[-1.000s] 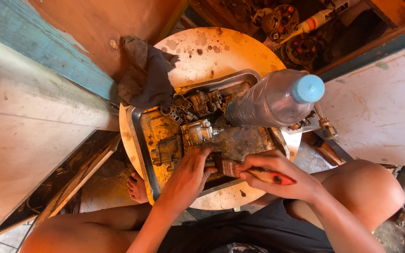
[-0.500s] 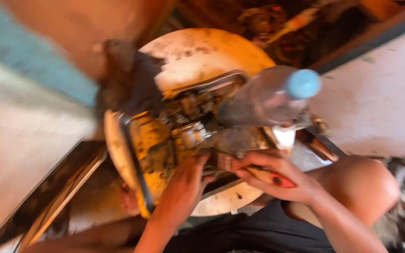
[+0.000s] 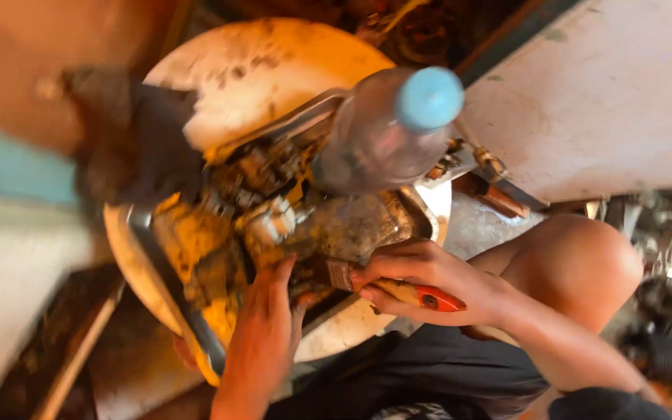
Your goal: Cleaning disassembled carburetor components using a small brush and cleaning fluid in a workshop setting.
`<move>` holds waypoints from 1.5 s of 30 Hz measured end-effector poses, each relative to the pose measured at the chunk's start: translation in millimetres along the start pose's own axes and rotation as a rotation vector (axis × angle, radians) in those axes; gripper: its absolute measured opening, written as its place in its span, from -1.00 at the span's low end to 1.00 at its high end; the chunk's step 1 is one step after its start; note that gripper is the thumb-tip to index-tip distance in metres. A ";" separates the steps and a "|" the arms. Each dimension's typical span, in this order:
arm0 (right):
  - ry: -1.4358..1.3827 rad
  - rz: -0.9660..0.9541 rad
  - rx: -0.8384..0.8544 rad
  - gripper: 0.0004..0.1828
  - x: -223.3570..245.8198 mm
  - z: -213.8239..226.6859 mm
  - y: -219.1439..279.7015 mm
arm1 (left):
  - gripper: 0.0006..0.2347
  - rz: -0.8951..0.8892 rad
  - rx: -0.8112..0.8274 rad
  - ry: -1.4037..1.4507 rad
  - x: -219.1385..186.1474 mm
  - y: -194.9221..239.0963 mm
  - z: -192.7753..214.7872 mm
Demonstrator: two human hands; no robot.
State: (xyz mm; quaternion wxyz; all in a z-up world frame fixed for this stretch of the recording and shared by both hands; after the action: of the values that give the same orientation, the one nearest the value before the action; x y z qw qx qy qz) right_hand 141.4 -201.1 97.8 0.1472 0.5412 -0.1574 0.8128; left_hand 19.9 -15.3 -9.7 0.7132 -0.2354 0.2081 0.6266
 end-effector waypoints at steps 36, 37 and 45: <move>0.200 -0.111 -0.109 -0.87 8.9 -3.7 6.7 | -0.51 0.061 0.052 0.048 -6.7 -4.8 7.0; 0.210 -0.107 -0.106 -0.87 6.1 -4.7 3.3 | -0.51 0.058 0.042 0.050 -7.3 -6.9 7.0; 0.019 -0.030 0.046 -0.84 4.4 1.4 -8.6 | -0.48 -0.017 -0.123 -0.008 -4.9 -12.1 11.6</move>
State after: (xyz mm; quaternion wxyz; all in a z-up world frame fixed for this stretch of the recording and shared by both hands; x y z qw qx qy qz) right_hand 144.5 -193.7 103.3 0.1482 0.5391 -0.1290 0.8190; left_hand 31.2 -13.6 3.5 0.7036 -0.2780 0.1645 0.6330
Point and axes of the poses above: each hand's wrist, its own y-axis away from the middle knuckle, its own z-axis out of the back of the hand, x = y × z, the point moved 3 cm from there along -y, towards the middle knuckle, and after that the axes turned 3 degrees about x, right-handed, at the moved point
